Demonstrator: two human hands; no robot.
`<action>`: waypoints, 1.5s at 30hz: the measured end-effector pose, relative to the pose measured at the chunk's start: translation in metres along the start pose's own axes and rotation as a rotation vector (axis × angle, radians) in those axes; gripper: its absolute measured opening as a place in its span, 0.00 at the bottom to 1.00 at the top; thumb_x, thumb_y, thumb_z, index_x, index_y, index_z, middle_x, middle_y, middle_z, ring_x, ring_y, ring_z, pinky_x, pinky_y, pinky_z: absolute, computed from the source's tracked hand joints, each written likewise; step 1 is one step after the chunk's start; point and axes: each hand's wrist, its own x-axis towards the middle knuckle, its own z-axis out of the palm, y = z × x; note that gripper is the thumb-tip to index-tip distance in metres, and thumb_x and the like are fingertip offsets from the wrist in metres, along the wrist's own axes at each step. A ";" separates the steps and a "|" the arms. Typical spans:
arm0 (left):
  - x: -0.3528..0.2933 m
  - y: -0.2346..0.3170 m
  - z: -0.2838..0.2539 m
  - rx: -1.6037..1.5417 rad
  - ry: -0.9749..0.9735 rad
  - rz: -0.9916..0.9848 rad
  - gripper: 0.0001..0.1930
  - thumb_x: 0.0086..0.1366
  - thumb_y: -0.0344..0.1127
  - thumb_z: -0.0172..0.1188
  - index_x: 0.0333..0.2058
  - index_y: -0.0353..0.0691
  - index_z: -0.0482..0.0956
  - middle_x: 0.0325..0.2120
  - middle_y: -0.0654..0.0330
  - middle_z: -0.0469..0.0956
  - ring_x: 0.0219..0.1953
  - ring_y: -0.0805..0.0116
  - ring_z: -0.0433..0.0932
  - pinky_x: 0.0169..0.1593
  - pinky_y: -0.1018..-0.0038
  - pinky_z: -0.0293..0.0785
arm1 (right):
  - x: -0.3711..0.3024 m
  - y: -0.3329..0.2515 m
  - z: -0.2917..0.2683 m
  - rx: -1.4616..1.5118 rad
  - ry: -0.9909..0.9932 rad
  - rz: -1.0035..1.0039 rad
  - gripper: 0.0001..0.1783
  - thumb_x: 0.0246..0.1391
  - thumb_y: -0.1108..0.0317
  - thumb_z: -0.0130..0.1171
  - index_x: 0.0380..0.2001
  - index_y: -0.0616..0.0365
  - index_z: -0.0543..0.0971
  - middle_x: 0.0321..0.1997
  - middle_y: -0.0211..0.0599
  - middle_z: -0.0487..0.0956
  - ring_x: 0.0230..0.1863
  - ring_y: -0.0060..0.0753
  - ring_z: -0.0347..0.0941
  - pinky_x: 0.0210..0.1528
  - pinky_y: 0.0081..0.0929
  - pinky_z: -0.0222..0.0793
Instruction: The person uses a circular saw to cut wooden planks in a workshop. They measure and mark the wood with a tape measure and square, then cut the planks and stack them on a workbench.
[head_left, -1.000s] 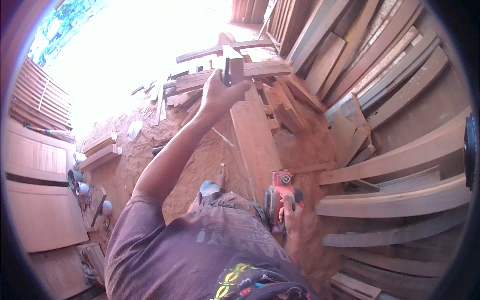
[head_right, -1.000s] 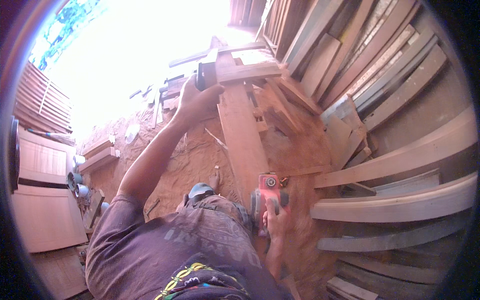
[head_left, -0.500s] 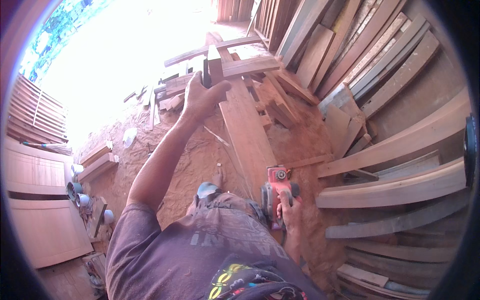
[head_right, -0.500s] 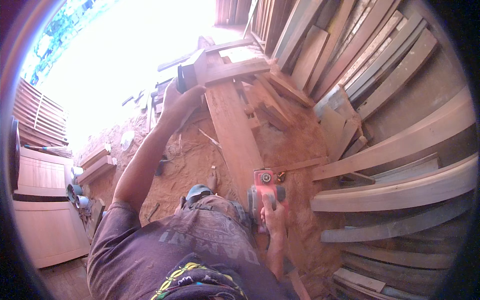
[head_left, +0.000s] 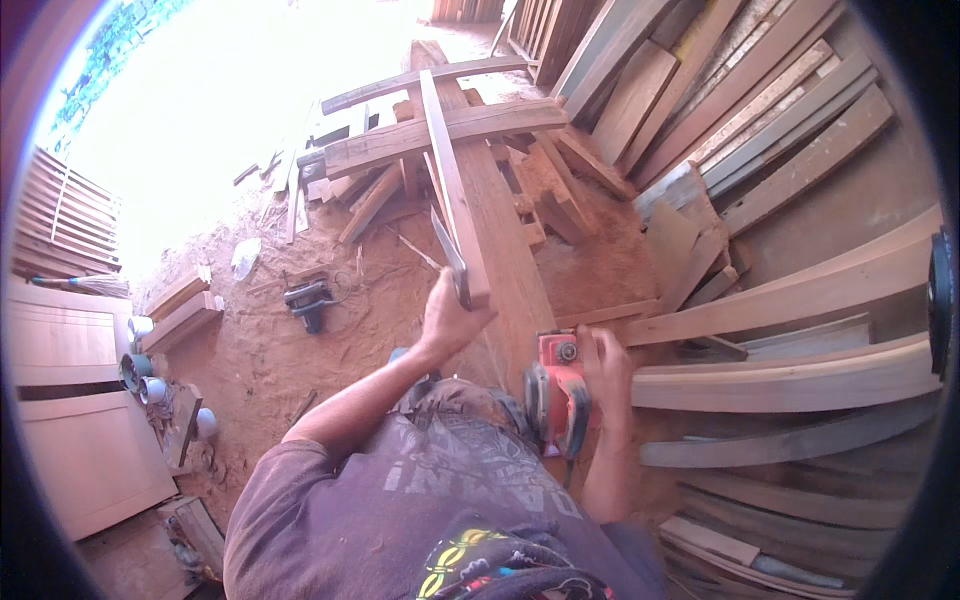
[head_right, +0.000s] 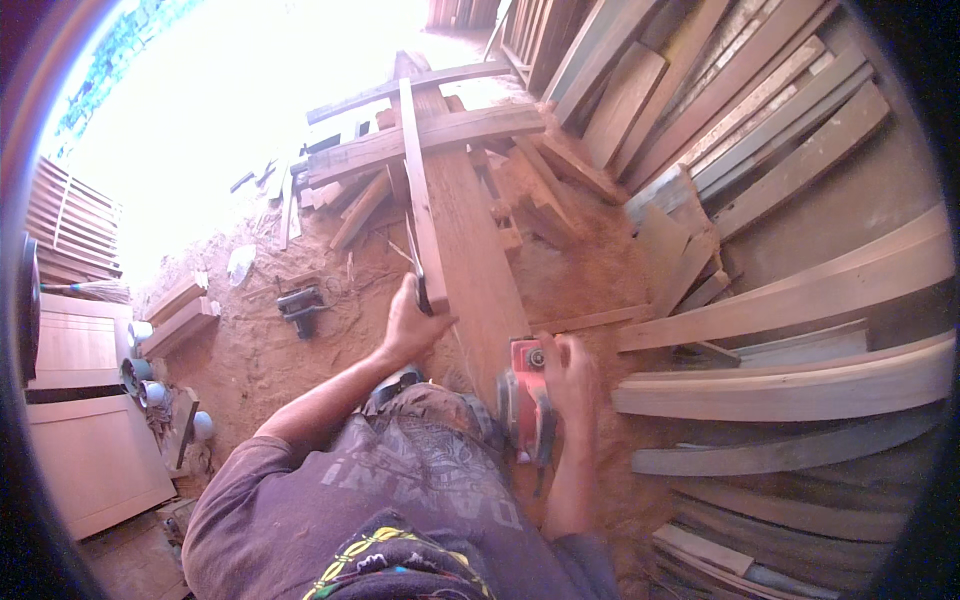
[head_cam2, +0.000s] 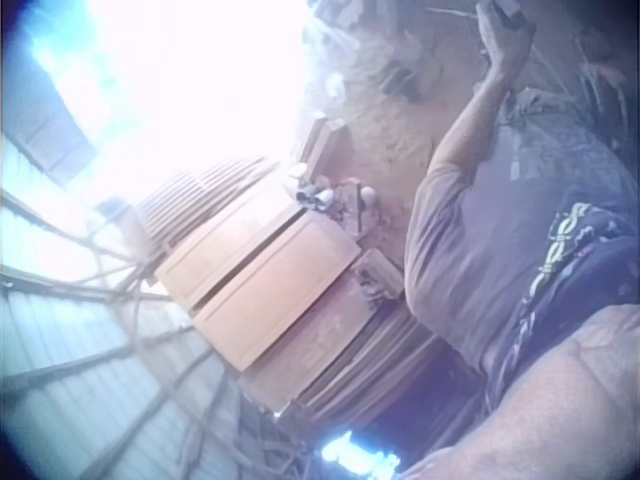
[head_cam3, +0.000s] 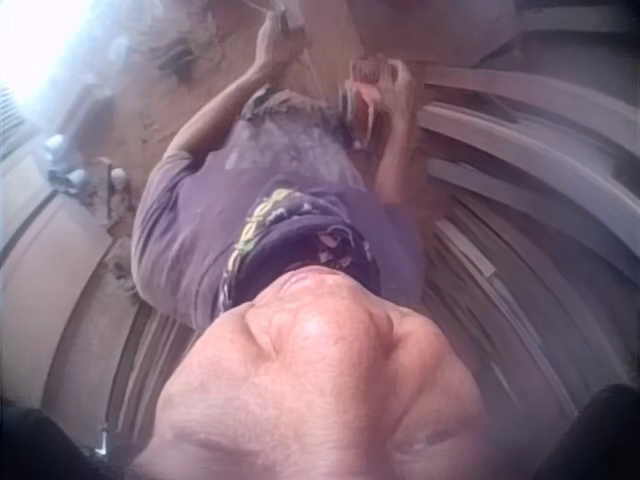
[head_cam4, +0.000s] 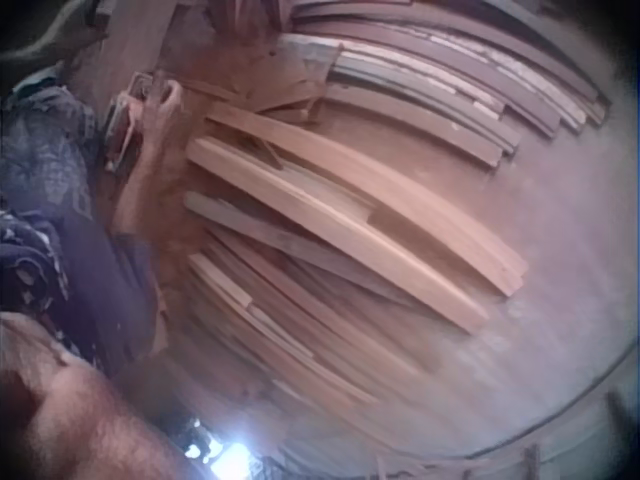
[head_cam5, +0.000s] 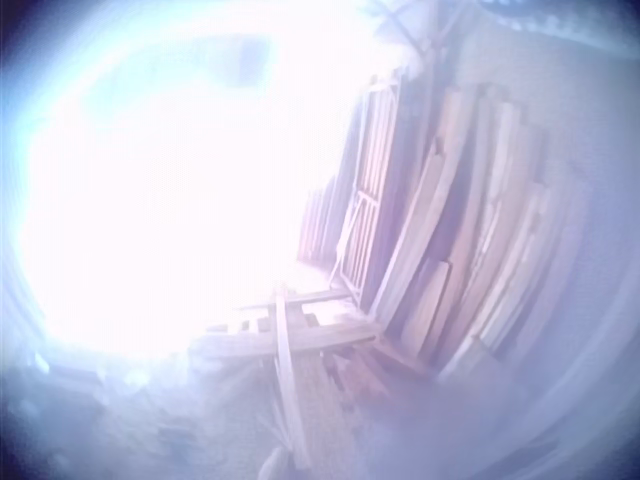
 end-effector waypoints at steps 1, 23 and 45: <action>-0.005 -0.012 0.009 0.028 0.015 -0.002 0.29 0.49 0.38 0.78 0.45 0.35 0.71 0.40 0.45 0.80 0.45 0.47 0.82 0.49 0.56 0.78 | 0.020 -0.031 0.007 0.014 -0.005 -0.075 0.37 0.64 0.34 0.60 0.46 0.64 0.84 0.48 0.54 0.86 0.50 0.51 0.83 0.52 0.43 0.76; 0.032 -0.124 -0.178 -0.205 0.171 -0.134 0.14 0.61 0.33 0.74 0.34 0.40 0.74 0.22 0.67 0.74 0.22 0.76 0.72 0.26 0.72 0.68 | 0.178 -0.124 0.131 0.149 -0.293 -0.193 0.27 0.54 0.63 0.75 0.52 0.70 0.82 0.48 0.48 0.88 0.48 0.36 0.84 0.53 0.34 0.78; 0.203 -0.213 -0.228 -0.552 0.119 -0.726 0.13 0.65 0.41 0.75 0.41 0.45 0.80 0.23 0.74 0.73 0.16 0.83 0.64 0.20 0.80 0.59 | 0.367 -0.177 0.138 -0.541 -0.861 -0.555 0.28 0.46 0.53 0.77 0.49 0.54 0.86 0.42 0.48 0.88 0.47 0.54 0.84 0.52 0.48 0.78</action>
